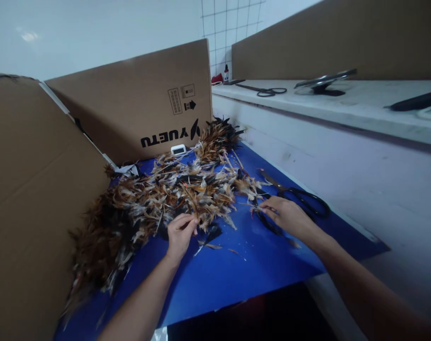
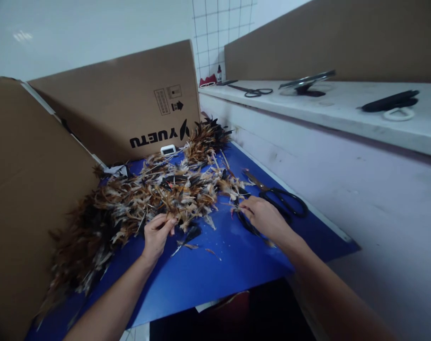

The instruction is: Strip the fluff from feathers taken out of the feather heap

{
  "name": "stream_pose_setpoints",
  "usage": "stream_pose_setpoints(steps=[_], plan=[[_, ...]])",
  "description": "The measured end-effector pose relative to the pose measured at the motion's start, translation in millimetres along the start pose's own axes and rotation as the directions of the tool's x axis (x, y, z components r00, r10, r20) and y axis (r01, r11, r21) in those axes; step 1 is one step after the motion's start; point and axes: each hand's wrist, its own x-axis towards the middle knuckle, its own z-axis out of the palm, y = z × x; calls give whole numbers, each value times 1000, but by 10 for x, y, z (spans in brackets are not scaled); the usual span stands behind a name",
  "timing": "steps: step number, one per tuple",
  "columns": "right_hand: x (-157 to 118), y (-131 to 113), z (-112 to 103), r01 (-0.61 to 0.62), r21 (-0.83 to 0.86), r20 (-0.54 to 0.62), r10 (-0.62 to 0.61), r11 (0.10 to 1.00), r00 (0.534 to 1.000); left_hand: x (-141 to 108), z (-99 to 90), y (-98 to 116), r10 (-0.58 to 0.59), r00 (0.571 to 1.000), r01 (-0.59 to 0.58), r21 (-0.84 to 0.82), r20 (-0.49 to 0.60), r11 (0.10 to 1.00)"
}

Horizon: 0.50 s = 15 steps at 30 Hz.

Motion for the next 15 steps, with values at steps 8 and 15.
stream_pose_setpoints(steps=[8, 15], plan=[[235, -91, 20, -6, -44, 113, 11, 999, 994, 1, 10, 20, -37, 999, 37, -23, -3, 999], [297, -5, 55, -29, -3, 165, 29, 1000, 986, 6, 15, 30, -41, 999, 41, -35, -3, 999]])
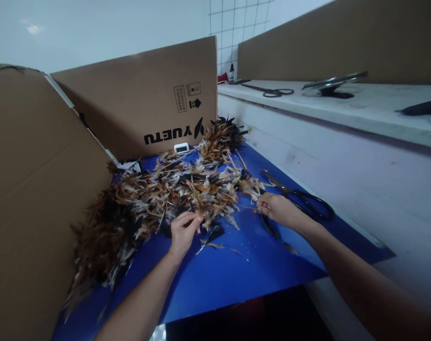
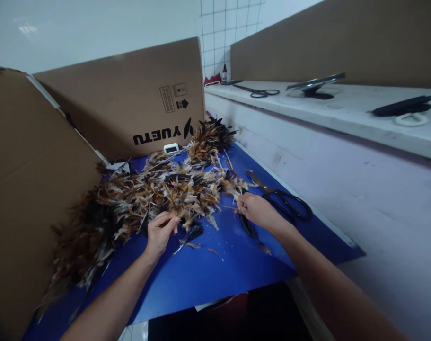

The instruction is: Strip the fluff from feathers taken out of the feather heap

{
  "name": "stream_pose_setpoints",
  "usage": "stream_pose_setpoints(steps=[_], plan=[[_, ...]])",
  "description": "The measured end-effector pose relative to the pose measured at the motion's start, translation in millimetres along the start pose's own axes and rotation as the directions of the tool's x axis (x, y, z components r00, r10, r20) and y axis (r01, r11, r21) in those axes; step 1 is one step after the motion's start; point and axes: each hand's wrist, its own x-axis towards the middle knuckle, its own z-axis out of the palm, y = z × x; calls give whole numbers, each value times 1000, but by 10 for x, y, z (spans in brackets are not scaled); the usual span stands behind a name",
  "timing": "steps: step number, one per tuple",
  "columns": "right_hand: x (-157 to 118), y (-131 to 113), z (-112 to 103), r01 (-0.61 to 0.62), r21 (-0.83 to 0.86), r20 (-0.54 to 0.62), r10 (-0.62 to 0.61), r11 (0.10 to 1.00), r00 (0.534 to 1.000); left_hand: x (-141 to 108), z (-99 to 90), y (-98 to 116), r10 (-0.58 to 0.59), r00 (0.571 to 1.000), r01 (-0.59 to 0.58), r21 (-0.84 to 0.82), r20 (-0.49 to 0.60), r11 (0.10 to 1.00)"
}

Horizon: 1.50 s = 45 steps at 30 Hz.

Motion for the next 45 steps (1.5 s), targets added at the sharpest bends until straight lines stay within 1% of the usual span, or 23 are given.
stream_pose_setpoints(steps=[3, 5, 8, 12, 14, 15, 16, 17, 18, 19, 20, 21, 22, 23, 26, 29, 36, 39, 41, 45], plan=[[85, -16, -44, -75, -20, -97, 73, 997, 993, 2, 2, -18, -6, 1000, 6, -11, 4, 1000], [175, -36, -50, -119, -57, -129, 111, 991, 985, 3, 5, -32, -12, 1000, 12, -18, 1, 1000], [311, -38, -11, -139, -103, -126, 125, 985, 984, 1, 11, -55, -21, 1000, 21, -35, -1, 999], [405, 24, 30, -126, -84, -110, 117, 988, 987, -3, 21, -93, -27, 1000, 27, -72, 6, 997], [404, 55, 5, -142, -29, -116, 137, 990, 984, -5, 24, -111, -30, 1000, 31, -79, 4, 996], [394, 65, -19, -160, 44, -126, 164, 986, 978, -6, 25, -119, -32, 999, 32, -77, 3, 997], [380, 68, -49, -179, 154, -138, 201, 972, 970, -6, 26, -126, -33, 999, 33, -73, 3, 997], [363, 66, -85, -195, 298, -148, 247, 935, 958, -7, 26, -132, -32, 999, 32, -68, 4, 997], [345, 60, -124, -203, 460, -155, 303, 864, 940, -7, 27, -137, -31, 1000, 31, -65, 5, 997], [326, 51, -165, -197, 606, -154, 356, 771, 922, -8, 27, -140, -29, 1000, 29, -64, 7, 998], [308, 42, -207, -183, 708, -149, 398, 682, 905, -9, 28, -142, -28, 1000, 29, -64, 9, 998], [290, 35, -247, -168, 778, -148, 435, 606, 888, -10, 29, -143, -28, 1000, 29, -66, 9, 997], [272, 32, -286, -154, 819, -150, 465, 553, 872, -12, 30, -142, -31, 999, 31, -69, 9, 997], [254, 34, -320, -144, 840, -156, 487, 523, 859, -13, 31, -141, -35, 999, 35, -71, 8, 997], [204, 67, -393, -124, 866, -179, 532, 485, 828, -16, 33, -130, -45, 999, 46, -69, 4, 997], [153, 108, -424, -121, 881, -175, 554, 457, 814, -14, 33, -116, -40, 999, 41, -60, 10, 997], [35, 79, -450, -187, 881, -99, 557, 435, 825, -6, 29, -92, -28, 999, 29, -57, 17, 998], [-3, 57, -452, -193, 894, -69, 550, 405, 832, -6, 29, -92, -34, 999, 36, -64, 20, 997], [-24, 61, -448, -195, 894, -69, 555, 404, 829, -9, 31, -97, -41, 999, 42, -71, 19, 997], [-55, 143, -431, -211, 876, -112, 610, 433, 784, -13, 36, -108, -41, 999, 42, -81, 12, 996]])
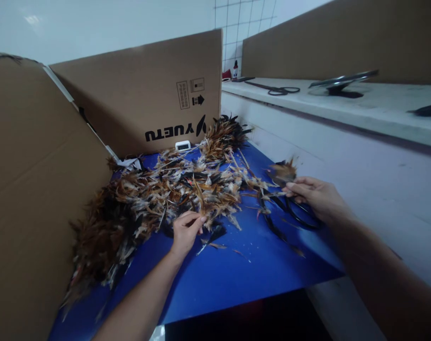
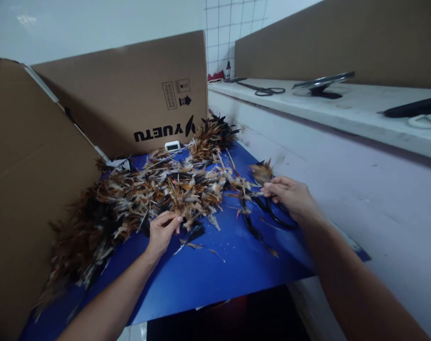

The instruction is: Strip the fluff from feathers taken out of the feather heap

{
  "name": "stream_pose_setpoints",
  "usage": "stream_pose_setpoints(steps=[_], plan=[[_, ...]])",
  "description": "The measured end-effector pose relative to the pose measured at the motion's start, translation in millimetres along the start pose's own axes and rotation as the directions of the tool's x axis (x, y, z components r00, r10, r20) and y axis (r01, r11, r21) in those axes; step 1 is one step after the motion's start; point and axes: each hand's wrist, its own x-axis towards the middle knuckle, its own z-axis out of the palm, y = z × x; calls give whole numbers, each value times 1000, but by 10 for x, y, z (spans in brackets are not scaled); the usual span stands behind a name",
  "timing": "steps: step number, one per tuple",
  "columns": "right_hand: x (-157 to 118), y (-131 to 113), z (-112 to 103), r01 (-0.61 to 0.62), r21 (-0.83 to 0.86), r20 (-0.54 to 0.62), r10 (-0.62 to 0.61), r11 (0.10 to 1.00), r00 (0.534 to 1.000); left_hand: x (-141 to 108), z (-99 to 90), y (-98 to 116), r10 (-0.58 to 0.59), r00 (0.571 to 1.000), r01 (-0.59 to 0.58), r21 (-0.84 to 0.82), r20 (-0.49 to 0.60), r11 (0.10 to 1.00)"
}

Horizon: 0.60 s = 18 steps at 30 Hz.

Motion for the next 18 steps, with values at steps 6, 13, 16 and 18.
stream_pose_setpoints(steps=[6, 13, 16, 18], plan=[[46, 74, -122, 31, -29, -109, -34, 999, 993, 4, -5, 39, 2, 1000, -2, 24, 14, 1000], [8, 118, -56, 164, -413, 192, -90, 896, 977, 1, 0, 54, -7, 1000, 7, 34, 17, 999], [218, 153, -30, 307, -631, 250, -187, 713, 950, 0, 0, 44, -8, 1000, 7, 47, 20, 999], [435, 147, -10, 301, -736, 195, -236, 606, 952, 1, 0, 44, -8, 1000, 6, 66, 26, 998]])
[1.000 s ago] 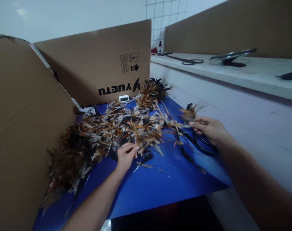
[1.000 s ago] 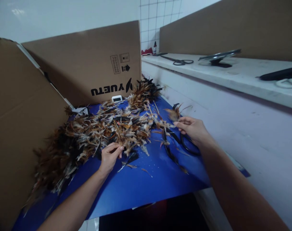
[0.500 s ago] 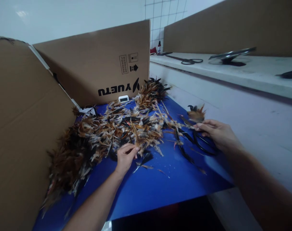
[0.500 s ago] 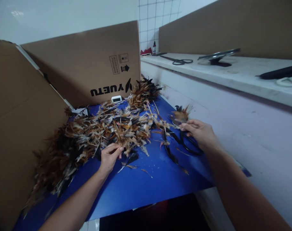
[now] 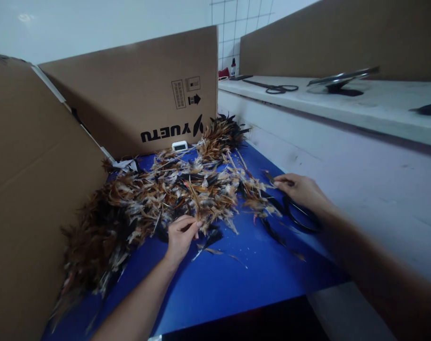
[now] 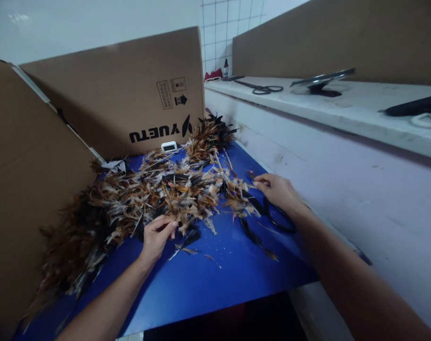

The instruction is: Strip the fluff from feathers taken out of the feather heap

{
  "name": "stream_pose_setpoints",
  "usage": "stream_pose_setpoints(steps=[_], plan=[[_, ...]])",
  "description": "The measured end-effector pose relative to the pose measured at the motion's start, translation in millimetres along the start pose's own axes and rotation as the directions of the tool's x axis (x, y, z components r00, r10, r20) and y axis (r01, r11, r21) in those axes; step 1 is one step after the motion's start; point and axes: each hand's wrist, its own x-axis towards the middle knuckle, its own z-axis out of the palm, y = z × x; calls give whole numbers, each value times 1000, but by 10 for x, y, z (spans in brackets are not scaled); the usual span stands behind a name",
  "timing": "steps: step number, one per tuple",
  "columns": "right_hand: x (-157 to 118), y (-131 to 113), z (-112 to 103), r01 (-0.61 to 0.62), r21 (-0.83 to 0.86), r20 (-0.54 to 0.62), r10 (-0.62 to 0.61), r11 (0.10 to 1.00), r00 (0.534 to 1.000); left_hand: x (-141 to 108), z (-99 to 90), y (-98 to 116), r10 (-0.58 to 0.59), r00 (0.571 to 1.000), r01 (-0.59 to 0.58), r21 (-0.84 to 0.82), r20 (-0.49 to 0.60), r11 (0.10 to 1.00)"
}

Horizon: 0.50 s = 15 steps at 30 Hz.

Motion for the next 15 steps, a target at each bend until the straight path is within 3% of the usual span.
stream_pose_setpoints(steps=[7, 15], plan=[[722, 132, 170, -71, -122, -1, 72, 990, 997, -3, -3, -68, -33, 999, 33, -4, -10, 999], [1041, 184, 333, -179, -33, 60, 181, 983, 982, 14, -7, -83, -48, 999, 48, 15, -12, 999]])
